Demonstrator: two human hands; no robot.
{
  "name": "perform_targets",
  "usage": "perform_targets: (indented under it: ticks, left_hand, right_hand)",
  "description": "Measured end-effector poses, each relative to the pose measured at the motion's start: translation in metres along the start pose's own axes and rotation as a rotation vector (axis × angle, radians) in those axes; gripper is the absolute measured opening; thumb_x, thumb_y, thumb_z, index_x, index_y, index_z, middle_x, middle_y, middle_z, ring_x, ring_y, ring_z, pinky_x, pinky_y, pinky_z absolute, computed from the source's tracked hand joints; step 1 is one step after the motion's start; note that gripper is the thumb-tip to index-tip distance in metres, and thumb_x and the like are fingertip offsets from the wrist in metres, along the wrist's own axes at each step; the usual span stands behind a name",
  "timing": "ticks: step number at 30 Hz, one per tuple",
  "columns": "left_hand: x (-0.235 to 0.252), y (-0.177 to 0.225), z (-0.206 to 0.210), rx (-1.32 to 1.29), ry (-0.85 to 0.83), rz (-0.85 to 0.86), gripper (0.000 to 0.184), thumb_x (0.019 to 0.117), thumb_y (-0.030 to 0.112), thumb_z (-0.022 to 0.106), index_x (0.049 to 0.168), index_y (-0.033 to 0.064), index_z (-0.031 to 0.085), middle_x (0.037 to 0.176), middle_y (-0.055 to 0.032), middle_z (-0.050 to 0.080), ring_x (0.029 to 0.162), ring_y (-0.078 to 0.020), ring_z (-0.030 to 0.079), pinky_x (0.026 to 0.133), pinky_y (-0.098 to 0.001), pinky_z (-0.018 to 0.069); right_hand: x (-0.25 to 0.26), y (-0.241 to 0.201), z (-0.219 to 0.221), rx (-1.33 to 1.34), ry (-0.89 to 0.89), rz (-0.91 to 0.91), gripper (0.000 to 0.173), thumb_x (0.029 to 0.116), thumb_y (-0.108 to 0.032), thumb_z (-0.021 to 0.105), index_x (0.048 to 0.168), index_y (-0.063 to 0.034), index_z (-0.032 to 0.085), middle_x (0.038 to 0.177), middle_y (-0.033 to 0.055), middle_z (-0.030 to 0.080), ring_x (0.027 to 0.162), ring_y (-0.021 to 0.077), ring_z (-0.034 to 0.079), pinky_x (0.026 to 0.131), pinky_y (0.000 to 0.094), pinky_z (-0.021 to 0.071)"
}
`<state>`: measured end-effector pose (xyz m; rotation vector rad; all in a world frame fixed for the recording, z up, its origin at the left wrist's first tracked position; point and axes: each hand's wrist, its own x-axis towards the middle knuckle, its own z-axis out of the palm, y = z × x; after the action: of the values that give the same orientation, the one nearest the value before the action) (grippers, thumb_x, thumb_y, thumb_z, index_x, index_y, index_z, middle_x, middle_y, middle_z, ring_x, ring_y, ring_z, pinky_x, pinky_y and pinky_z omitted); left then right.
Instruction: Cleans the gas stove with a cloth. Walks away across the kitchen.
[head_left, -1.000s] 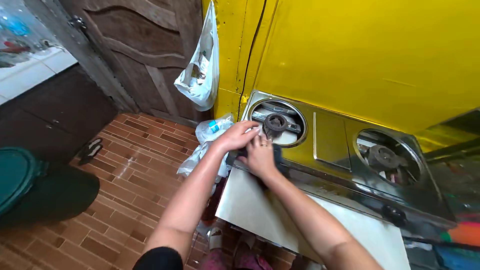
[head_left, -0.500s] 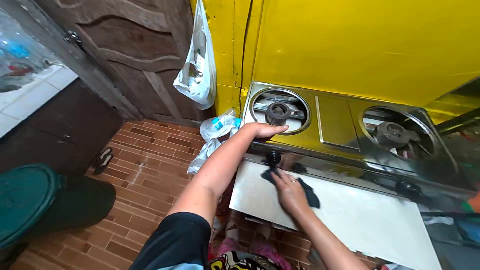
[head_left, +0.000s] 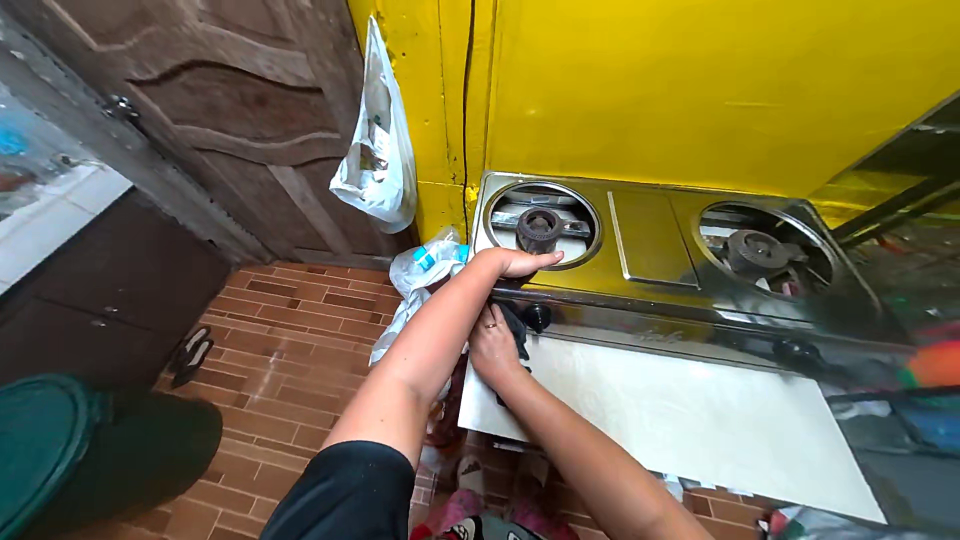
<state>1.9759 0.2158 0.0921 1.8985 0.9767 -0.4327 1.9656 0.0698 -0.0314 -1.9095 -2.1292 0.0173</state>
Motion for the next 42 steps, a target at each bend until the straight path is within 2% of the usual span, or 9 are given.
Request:
perform_targets:
  ticks: [3,5,11,15,18,23,30,35,42]
  left_hand:
    - [0.003,-0.004,0.001,0.032,0.026,0.054,0.088,0.104,0.069,0.019,0.148,-0.0012,0.05,0.152,-0.0258,0.048,0.146,-0.0398,0.04,0.12,-0.065,0.0229]
    - [0.006,-0.005,0.001,0.052,0.036,0.072,0.088,0.104,0.069,0.02,0.148,-0.001,0.051,0.154,-0.0252,0.047,0.148,-0.04,0.038,0.121,-0.0663,0.0186]
    - [0.003,-0.002,0.003,0.07,0.06,0.099,0.08,0.1066,0.064,0.024,0.149,0.0013,0.05,0.156,-0.0218,0.045,0.151,-0.0378,0.033,0.123,-0.0647,0.0117]
    - [0.006,-0.006,0.003,0.082,0.064,0.12,0.078,0.1066,0.063,0.026,0.151,0.0031,0.049,0.159,-0.0194,0.043,0.152,-0.0363,0.031,0.123,-0.0657,0.0102]
    - [0.004,-0.005,0.004,0.088,0.062,0.135,0.077,0.1069,0.063,0.024,0.152,0.0044,0.048,0.161,-0.017,0.041,0.154,-0.0347,0.028,0.124,-0.0654,0.0056]
    - [0.004,-0.005,0.005,0.107,0.062,0.135,0.077,0.1073,0.062,0.022,0.151,0.0042,0.05,0.159,-0.0164,0.043,0.153,-0.0343,0.029,0.124,-0.0657,0.0047]
    - [0.004,-0.005,0.004,0.088,0.06,0.165,0.074,0.1085,0.059,0.024,0.152,0.0049,0.049,0.161,-0.015,0.041,0.155,-0.0325,0.026,0.124,-0.0655,0.0011]
    - [0.003,-0.002,0.006,0.112,0.06,0.158,0.072,0.1088,0.058,0.024,0.153,0.0071,0.047,0.163,-0.0126,0.039,0.156,-0.0315,0.023,0.124,-0.0651,0.0001]
    - [0.005,-0.005,0.006,0.098,0.079,0.178,0.07,0.1095,0.056,0.026,0.153,0.0058,0.046,0.163,-0.0141,0.038,0.155,-0.033,0.024,0.123,-0.0669,0.0019]
  right_hand:
    - [-0.017,0.017,-0.018,-0.088,-0.095,0.174,0.05,0.1002,-0.006,0.052,0.149,0.005,0.048,0.16,0.0262,0.039,0.145,0.0454,0.042,0.114,0.063,0.0337]
    - [-0.018,0.02,-0.031,-0.144,-0.113,0.287,0.056,0.0997,-0.008,0.054,0.154,0.0012,0.044,0.155,0.0283,0.044,0.143,0.0444,0.046,0.112,0.0628,0.0342]
    - [0.006,0.003,-0.048,-0.105,-0.232,0.232,0.051,0.0985,0.004,0.046,0.15,-0.0001,0.05,0.158,0.0238,0.042,0.149,0.0421,0.036,0.117,0.0664,0.0251]
    - [-0.005,0.024,-0.069,-0.057,-0.32,0.436,0.052,0.1072,-0.021,0.046,0.158,-0.0091,0.041,0.163,0.0213,0.035,0.153,0.0418,0.028,0.121,0.0652,0.0176]
    - [0.003,0.014,-0.067,-0.048,-0.411,0.407,0.055,0.1083,-0.018,0.043,0.159,0.0017,0.032,0.167,0.0252,0.024,0.155,0.0427,0.022,0.121,0.0645,0.0174]
    - [0.002,-0.015,-0.004,-0.044,-0.195,0.07,0.059,0.0971,0.003,0.048,0.155,-0.003,0.043,0.163,0.0164,0.039,0.151,0.0394,0.033,0.115,0.0624,0.0291]
    - [-0.029,0.013,-0.026,0.052,-0.459,0.352,0.052,0.1092,-0.021,0.041,0.16,-0.0086,0.037,0.165,0.0215,0.032,0.147,0.0435,0.037,0.115,0.0604,0.0291]
    - [-0.011,-0.004,-0.029,0.097,-0.442,0.276,0.054,0.1026,-0.004,0.043,0.156,-0.0139,0.046,0.161,0.0225,0.038,0.142,0.0436,0.042,0.111,0.0617,0.0318]
    - [-0.028,0.025,-0.032,0.131,-0.448,0.299,0.05,0.1063,-0.015,0.045,0.156,-0.0151,0.045,0.159,0.0254,0.039,0.143,0.0465,0.039,0.114,0.0653,0.0277]
